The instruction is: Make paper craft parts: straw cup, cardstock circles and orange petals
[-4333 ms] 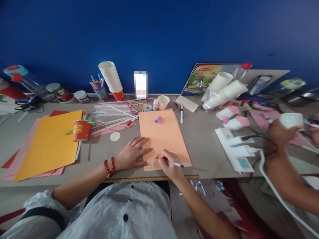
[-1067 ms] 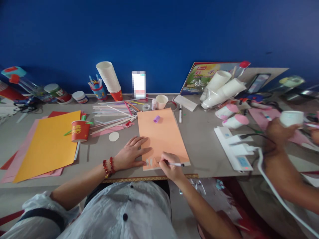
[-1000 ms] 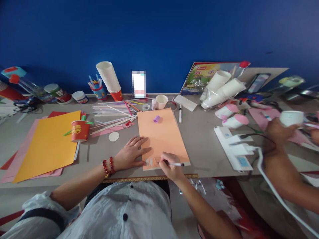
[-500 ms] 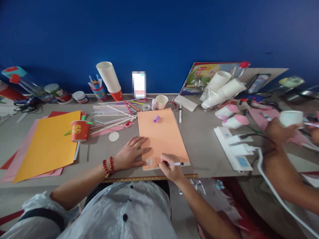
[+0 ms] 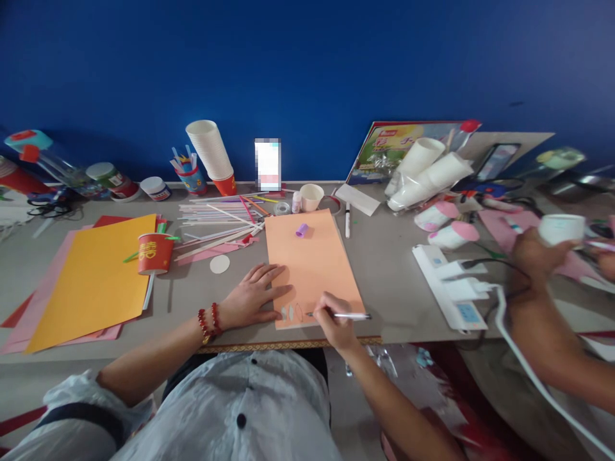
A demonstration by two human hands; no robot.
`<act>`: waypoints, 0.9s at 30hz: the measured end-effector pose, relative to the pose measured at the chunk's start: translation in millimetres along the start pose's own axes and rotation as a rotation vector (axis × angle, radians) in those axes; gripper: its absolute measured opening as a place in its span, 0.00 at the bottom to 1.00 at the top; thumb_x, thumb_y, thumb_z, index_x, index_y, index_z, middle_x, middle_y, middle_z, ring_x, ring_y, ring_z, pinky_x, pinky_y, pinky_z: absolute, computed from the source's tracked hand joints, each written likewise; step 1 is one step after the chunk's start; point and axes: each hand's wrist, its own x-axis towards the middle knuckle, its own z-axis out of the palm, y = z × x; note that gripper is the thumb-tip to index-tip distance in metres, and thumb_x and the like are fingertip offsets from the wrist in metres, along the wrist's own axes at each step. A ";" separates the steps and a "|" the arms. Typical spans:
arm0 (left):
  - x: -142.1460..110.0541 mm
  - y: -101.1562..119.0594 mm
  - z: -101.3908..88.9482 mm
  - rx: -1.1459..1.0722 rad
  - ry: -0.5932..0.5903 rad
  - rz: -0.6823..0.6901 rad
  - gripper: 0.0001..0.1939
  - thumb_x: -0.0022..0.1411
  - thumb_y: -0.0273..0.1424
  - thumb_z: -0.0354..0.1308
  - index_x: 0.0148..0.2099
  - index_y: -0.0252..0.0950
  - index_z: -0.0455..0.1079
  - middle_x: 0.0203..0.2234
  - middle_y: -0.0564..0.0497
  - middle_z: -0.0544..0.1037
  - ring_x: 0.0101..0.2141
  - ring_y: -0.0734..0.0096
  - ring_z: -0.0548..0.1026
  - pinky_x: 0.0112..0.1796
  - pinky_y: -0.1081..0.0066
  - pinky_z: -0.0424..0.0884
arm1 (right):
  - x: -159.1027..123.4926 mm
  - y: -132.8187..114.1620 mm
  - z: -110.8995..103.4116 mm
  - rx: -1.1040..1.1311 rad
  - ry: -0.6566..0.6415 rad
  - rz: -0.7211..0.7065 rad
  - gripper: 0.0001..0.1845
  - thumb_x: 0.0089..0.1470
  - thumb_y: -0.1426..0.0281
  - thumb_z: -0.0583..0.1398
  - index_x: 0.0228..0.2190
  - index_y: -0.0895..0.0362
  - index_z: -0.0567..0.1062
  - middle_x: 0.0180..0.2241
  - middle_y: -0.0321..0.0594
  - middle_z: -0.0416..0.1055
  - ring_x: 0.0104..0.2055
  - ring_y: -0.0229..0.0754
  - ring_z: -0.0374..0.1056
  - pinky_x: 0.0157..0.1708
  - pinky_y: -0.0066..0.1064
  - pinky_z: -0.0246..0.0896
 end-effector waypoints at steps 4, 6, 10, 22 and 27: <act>0.2 0.2 -0.6 0.000 0.002 0.005 0.33 0.61 0.55 0.55 0.64 0.47 0.64 0.67 0.39 0.55 0.65 0.45 0.55 0.63 0.44 0.51 | 1.5 -0.6 -3.0 0.023 0.036 0.132 0.06 0.53 0.73 0.55 0.25 0.53 0.64 0.19 0.29 0.63 0.20 0.36 0.60 0.21 0.26 0.53; 0.3 0.4 -0.8 0.001 0.003 0.003 0.33 0.61 0.55 0.55 0.64 0.47 0.64 0.67 0.39 0.56 0.65 0.45 0.55 0.63 0.44 0.51 | 2.7 -2.1 -5.3 -0.061 -0.015 0.135 0.05 0.53 0.73 0.56 0.26 0.53 0.65 0.20 0.31 0.64 0.21 0.36 0.62 0.21 0.26 0.54; 0.5 0.6 -0.4 0.002 0.007 -0.002 0.33 0.61 0.55 0.55 0.63 0.47 0.65 0.67 0.39 0.56 0.65 0.45 0.56 0.63 0.44 0.52 | 3.0 -2.4 -6.8 -0.174 -0.010 0.064 0.08 0.52 0.73 0.56 0.22 0.54 0.65 0.18 0.30 0.61 0.19 0.35 0.59 0.21 0.26 0.51; 0.1 -2.4 3.8 0.022 0.003 0.009 0.33 0.62 0.55 0.54 0.64 0.47 0.64 0.67 0.39 0.55 0.65 0.45 0.55 0.62 0.43 0.52 | 0.3 -1.1 -2.9 -0.293 0.018 -0.031 0.11 0.55 0.73 0.55 0.21 0.54 0.63 0.17 0.30 0.60 0.19 0.35 0.56 0.22 0.27 0.50; 0.0 -2.6 4.4 0.020 0.006 0.008 0.33 0.62 0.55 0.54 0.64 0.47 0.64 0.67 0.39 0.55 0.65 0.45 0.55 0.62 0.43 0.52 | 1.3 -2.8 -3.1 -0.306 -0.011 -0.039 0.11 0.55 0.73 0.55 0.22 0.54 0.63 0.17 0.29 0.60 0.19 0.34 0.57 0.22 0.27 0.50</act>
